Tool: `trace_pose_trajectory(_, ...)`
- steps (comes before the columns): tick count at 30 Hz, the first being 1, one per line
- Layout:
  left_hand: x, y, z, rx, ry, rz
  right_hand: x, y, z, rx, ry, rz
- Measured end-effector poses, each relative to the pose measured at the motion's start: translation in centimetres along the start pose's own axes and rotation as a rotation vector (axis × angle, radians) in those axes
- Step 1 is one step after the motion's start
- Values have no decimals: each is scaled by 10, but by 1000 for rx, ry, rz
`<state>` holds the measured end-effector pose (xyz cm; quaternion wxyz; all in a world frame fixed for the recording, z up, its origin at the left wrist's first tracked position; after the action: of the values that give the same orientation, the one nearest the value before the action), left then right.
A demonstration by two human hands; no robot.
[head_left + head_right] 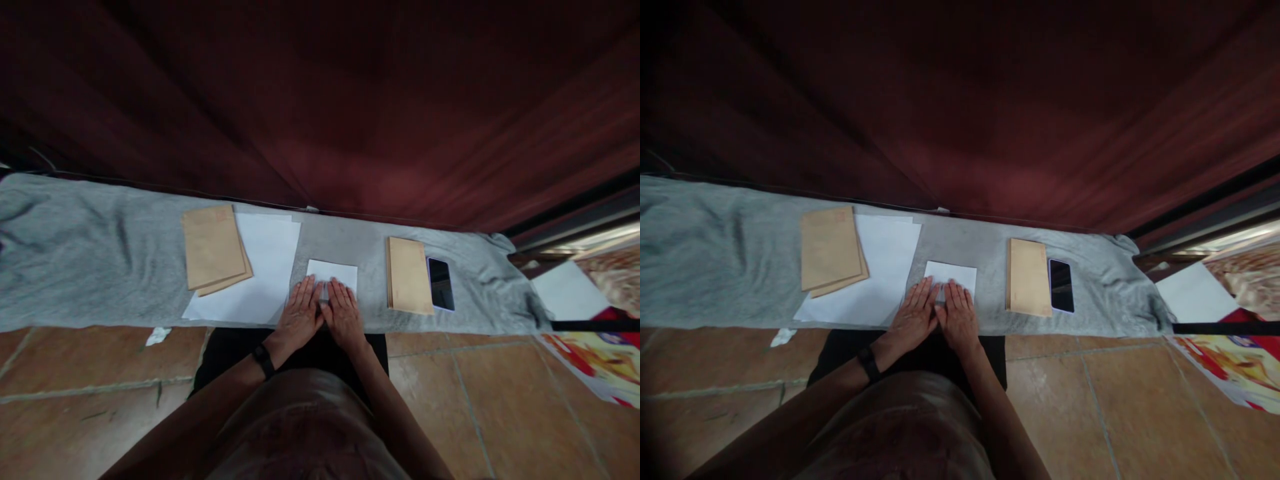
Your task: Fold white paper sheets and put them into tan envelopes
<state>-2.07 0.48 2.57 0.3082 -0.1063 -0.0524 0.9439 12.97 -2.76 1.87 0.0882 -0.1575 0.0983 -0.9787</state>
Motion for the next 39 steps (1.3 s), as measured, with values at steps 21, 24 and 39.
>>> trace_pose_trajectory(21,-4,-31,-9,22,25,-3,-12,14,5,-39,85,-62)
trace_pose_trajectory(24,0,-40,-15,14,23,19,-13,15,5,-51,84,-55)
trace_pose_trajectory(39,4,-34,-10,-7,32,-34,-14,14,6,-53,46,-78)
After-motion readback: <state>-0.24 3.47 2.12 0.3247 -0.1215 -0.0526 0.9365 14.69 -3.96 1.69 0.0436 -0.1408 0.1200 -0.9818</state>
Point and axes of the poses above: each hand's wrist, its own y-axis away from the middle knuckle, its own z-axis out of the back of the hand, x = y × z, the point moved 1 cm from there along -y, towards the middle knuckle, and after that the axes turned 2 degrees about -y, right-handed, at the moved point
